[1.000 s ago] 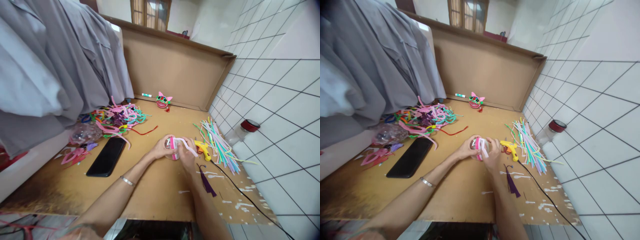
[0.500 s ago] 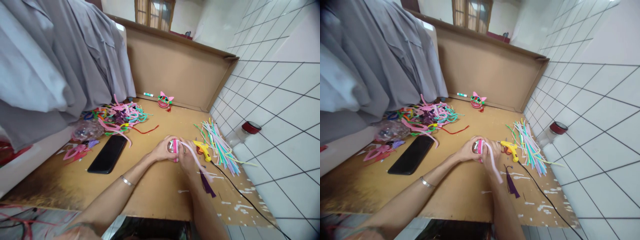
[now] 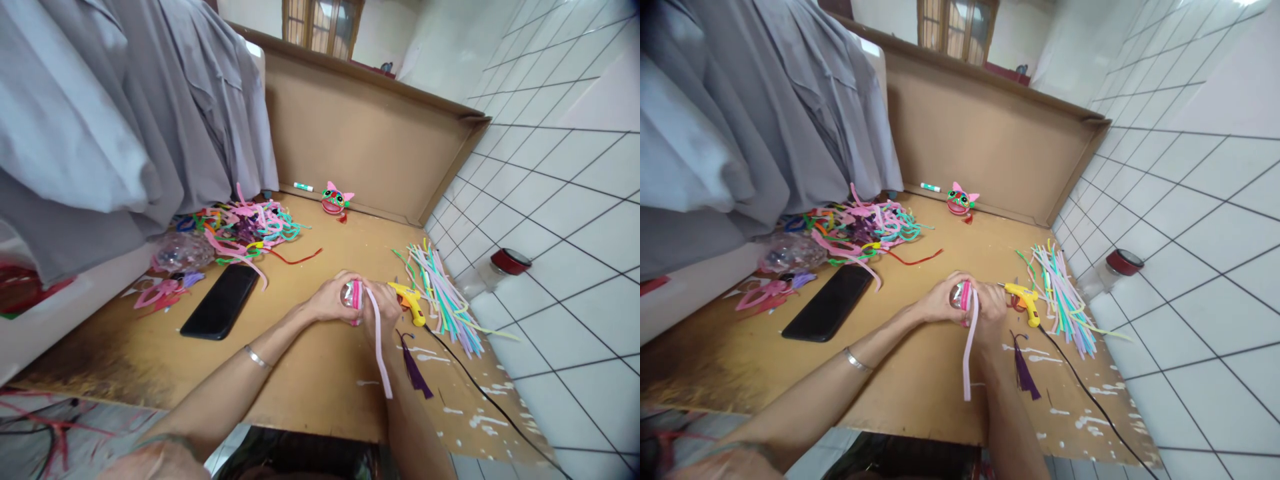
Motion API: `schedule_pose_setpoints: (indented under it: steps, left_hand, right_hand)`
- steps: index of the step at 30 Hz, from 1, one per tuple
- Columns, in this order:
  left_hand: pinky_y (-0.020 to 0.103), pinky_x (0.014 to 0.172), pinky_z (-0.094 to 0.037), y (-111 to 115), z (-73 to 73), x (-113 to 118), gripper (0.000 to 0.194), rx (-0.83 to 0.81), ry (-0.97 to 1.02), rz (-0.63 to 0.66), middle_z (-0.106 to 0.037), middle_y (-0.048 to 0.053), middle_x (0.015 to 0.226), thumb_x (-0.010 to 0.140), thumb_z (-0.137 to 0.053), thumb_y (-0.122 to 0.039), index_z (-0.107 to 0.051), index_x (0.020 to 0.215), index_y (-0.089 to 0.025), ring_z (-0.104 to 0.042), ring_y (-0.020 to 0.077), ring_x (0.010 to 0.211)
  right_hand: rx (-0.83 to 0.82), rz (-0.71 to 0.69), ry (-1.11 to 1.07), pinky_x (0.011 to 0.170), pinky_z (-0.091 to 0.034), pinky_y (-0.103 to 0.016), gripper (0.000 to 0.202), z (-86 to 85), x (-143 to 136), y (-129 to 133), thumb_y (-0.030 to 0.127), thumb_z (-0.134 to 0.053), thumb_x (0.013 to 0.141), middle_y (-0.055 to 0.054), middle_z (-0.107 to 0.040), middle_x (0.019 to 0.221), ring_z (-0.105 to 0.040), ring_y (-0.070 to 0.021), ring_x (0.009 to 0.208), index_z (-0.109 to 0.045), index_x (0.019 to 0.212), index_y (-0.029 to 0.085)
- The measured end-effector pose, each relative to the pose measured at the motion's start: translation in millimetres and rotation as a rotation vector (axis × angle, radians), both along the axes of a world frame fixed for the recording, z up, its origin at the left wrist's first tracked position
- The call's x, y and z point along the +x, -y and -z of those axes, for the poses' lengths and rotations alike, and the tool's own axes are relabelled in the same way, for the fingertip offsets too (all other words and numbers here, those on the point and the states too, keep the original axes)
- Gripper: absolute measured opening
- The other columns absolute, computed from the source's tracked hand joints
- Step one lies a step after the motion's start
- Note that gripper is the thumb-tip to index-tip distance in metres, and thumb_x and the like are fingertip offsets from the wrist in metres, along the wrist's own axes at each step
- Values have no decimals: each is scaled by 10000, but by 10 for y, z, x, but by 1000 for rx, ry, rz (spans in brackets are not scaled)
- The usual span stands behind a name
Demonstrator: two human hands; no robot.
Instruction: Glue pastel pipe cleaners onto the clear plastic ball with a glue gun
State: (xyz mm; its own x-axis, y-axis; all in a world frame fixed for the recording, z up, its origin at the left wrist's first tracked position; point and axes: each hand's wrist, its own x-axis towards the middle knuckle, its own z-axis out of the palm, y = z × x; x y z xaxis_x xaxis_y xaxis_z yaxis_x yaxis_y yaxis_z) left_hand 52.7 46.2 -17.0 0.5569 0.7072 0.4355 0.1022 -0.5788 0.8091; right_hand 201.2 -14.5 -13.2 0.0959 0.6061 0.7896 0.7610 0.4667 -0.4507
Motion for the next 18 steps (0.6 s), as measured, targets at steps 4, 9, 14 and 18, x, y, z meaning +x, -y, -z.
schedule_pose_setpoints:
  steps: [4, 9, 14, 18]
  left_hand:
    - [411, 996, -481, -15, -8, -12, 660, -36, 3, -14, -609, 84, 1167, 549, -795, -223, -580, 1173, -185, -601, 264, 1065]
    - [386, 970, -488, -52, 26, -34, 659, -136, 18, -34, -609, 69, 1163, 584, -817, -278, -573, 1190, -193, -601, 248, 1047]
    - [363, 923, -511, -93, 82, -37, 671, -203, 63, -9, -622, 58, 1129, 587, -826, -293, -566, 1196, -188, -616, 231, 1007]
    - [347, 927, -507, -103, 97, -47, 670, -233, 67, 9, -635, 38, 1096, 601, -812, -284, -556, 1214, -205, -616, 225, 1019]
  right_hand:
    - [-82, -6, -121, 922, -466, -433, 226, -49, -67, 5, 335, -556, 897, -84, -729, 956, -651, -240, 919, -735, 988, 231]
    - [-242, -6, -359, 994, -465, -478, 462, -50, 2, -60, 441, -665, 797, -122, -664, 1210, -599, -273, 1126, -658, 1192, 202]
    - [-372, -183, -522, 988, -488, -444, 537, 37, 109, -131, 449, -696, 734, -120, -630, 1273, -578, -276, 1185, -645, 1210, 204]
    - [-420, -330, -688, 978, -504, -430, 476, 119, 69, -171, 412, -690, 724, -109, -666, 1229, -609, -269, 1163, -663, 1153, 206]
